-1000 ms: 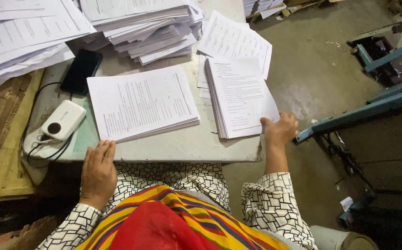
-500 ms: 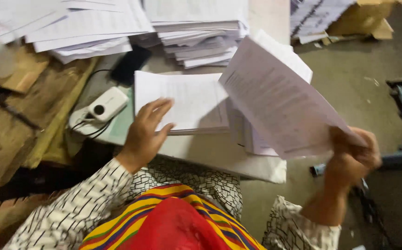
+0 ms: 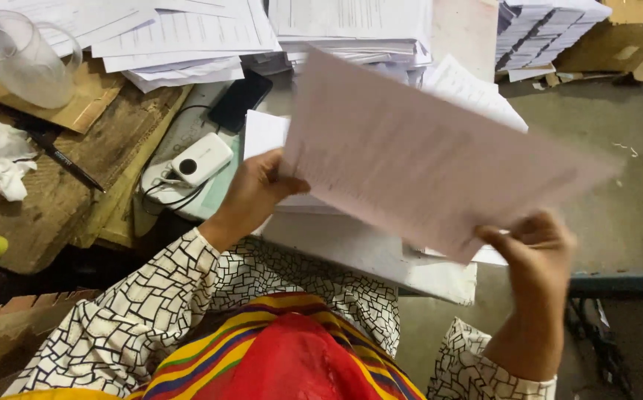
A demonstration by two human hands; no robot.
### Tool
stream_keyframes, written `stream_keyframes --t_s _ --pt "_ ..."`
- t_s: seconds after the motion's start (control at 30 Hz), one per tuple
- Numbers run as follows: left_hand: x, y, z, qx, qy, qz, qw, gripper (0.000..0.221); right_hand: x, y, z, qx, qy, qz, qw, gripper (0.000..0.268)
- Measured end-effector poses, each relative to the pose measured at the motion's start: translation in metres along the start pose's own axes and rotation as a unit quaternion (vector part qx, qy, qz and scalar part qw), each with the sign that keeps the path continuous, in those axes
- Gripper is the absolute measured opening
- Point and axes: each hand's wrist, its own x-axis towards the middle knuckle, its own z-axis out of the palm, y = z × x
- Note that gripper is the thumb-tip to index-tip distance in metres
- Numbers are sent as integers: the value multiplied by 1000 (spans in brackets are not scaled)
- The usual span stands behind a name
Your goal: Organizing and stacking printed documents on a workspace table by aligning edges and sorting into piles.
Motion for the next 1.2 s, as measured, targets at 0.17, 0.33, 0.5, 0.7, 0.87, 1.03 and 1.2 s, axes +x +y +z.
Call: stream_keyframes --t_s 0.17,0.33,0.5,0.7,0.87,1.03,1.2 --pt "11 11 -14 42 89 144 985 13 22 7 23 96 -111 60 987 13" --pt "24 32 -36 160 167 323 918 14 50 -17 46 131 -27 -179 975 18" --pt "24 -32 -65 163 149 327 919 17 87 24 86 213 -81 -328 917 13" --pt "14 -139 -70 180 27 220 958 23 80 128 136 147 -147 -305 929 8" --pt "10 -224 -64 439 47 295 847 20 67 170 138 -94 -208 -289 930 17" --pt "-10 -196 -58 501 28 294 814 24 49 108 126 -185 -286 -252 906 27" --pt "-19 -170 -50 486 -10 269 831 25 46 87 134 -245 -346 -129 897 45"
